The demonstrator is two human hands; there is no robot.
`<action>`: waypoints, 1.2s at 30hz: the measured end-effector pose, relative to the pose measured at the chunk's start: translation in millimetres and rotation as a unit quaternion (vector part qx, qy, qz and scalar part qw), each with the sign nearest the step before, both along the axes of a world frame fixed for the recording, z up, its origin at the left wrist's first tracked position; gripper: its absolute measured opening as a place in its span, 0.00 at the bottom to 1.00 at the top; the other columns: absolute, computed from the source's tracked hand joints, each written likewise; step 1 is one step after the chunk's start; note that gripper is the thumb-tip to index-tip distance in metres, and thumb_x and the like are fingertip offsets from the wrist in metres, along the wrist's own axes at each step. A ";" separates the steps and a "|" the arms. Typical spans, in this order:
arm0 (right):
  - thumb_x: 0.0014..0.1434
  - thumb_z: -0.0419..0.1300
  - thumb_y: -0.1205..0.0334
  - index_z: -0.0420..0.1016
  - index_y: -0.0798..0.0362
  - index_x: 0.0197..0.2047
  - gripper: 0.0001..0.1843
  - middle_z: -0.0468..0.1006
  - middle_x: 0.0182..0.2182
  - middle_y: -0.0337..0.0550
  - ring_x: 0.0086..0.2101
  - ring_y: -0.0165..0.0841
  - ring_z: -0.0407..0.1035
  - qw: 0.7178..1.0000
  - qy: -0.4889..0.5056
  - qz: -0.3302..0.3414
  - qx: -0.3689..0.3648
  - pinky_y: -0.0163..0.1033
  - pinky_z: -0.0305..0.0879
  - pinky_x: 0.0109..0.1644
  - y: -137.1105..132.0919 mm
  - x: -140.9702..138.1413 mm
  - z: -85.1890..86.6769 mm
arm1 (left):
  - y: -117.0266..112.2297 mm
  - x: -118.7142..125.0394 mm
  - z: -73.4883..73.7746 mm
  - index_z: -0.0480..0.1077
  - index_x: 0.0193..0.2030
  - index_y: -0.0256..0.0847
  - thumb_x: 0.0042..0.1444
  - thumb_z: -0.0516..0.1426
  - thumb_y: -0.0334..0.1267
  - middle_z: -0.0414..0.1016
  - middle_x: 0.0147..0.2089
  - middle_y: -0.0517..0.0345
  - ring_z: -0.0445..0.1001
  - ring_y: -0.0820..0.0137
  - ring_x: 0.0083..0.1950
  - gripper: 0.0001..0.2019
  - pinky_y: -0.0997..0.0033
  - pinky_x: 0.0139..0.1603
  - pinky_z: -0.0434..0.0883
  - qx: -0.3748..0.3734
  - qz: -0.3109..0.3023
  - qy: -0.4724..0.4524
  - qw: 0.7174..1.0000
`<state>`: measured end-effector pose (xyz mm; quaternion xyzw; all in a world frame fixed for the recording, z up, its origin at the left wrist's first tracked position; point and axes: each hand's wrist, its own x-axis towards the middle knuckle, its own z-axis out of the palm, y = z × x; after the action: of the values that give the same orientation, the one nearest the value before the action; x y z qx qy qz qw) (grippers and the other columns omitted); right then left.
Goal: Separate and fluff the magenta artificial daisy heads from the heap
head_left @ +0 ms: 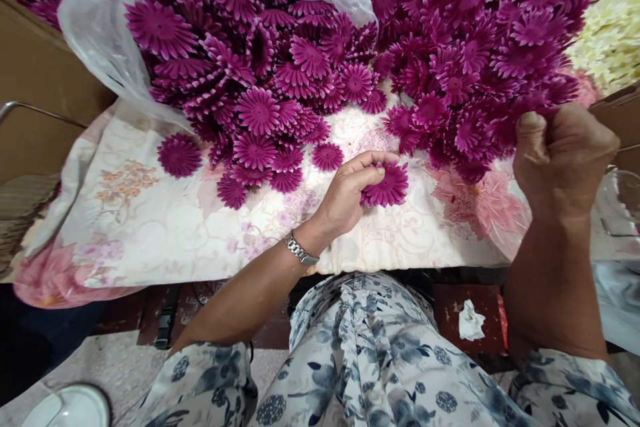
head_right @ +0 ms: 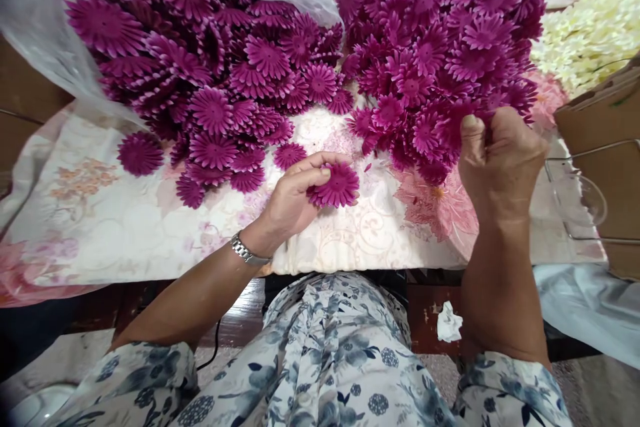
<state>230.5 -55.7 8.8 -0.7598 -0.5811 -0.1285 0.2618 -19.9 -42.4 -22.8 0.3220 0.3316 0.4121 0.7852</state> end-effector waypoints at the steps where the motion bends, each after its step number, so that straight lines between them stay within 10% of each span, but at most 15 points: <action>1: 0.59 0.56 0.54 0.77 0.52 0.33 0.13 0.72 0.24 0.46 0.29 0.37 0.65 0.998 -0.058 -0.026 -0.012 0.45 0.61 0.36 2.3 8.6 -2.2 | -0.2 0.0 0.2 0.74 0.37 0.37 0.42 0.56 0.26 0.75 0.31 0.60 0.71 0.77 0.29 0.13 0.75 0.32 0.69 -0.004 -0.013 0.003 1.000; 6: 0.58 0.57 0.45 0.75 0.58 0.49 0.26 0.77 0.45 0.60 0.46 0.48 0.69 0.991 -0.061 0.110 0.048 0.55 0.63 0.52 -0.5 -10.3 -11.2 | -1.1 4.4 -6.7 0.73 0.38 0.38 0.43 0.57 0.24 0.76 0.34 0.61 0.73 0.77 0.33 0.14 0.75 0.36 0.70 0.043 0.022 0.037 0.998; 10: 0.58 0.59 0.44 0.75 0.51 0.41 0.19 0.78 0.33 0.45 0.32 0.33 0.70 0.923 0.219 0.297 -0.111 0.39 0.65 0.34 -9.9 -69.5 -9.9 | -0.8 6.4 -13.4 0.72 0.34 0.38 0.45 0.59 0.27 0.75 0.33 0.62 0.72 0.78 0.34 0.08 0.77 0.37 0.70 0.124 0.062 0.092 0.986; 18: 0.58 0.60 0.51 0.73 0.55 0.31 0.14 0.71 0.24 0.36 0.25 0.26 0.63 0.868 0.347 0.328 -0.138 0.33 0.58 0.29 -5.0 -83.7 -31.1 | 1.8 4.3 -14.0 0.72 0.32 0.38 0.46 0.62 0.31 0.72 0.28 0.64 0.69 0.79 0.28 0.05 0.78 0.30 0.68 0.115 0.049 0.077 0.989; 26: 0.60 0.56 0.63 0.78 0.52 0.39 0.10 0.80 0.30 0.40 0.27 0.28 0.71 0.915 0.239 0.313 -0.081 0.34 0.66 0.32 -10.7 -73.4 -26.1 | 3.4 3.7 -14.0 0.72 0.27 0.37 0.45 0.61 0.30 0.69 0.23 0.65 0.65 0.81 0.22 0.02 0.81 0.22 0.63 0.111 0.084 0.099 0.985; 33: 0.52 0.65 0.48 0.73 0.59 0.53 0.30 0.76 0.47 0.61 0.49 0.48 0.69 0.993 -0.089 0.058 0.043 0.58 0.62 0.53 2.1 -14.4 -2.1 | 2.6 3.8 -9.8 0.69 0.27 0.38 0.46 0.63 0.34 0.67 0.21 0.66 0.69 0.76 0.17 0.06 0.74 0.16 0.70 0.069 0.069 0.058 0.994; 36: 0.56 0.60 0.46 0.74 0.59 0.47 0.25 0.78 0.40 0.54 0.41 0.39 0.71 0.983 0.033 0.179 0.024 0.48 0.67 0.45 -1.5 -39.4 -3.9 | 1.2 4.5 -8.6 0.70 0.26 0.37 0.45 0.64 0.34 0.67 0.21 0.66 0.67 0.78 0.17 0.06 0.77 0.15 0.70 0.077 0.076 0.063 0.992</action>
<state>191.1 -57.2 4.8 -0.6405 -0.6958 -0.0683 0.3178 -15.4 -41.2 -31.4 0.3807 0.3710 0.4736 0.7022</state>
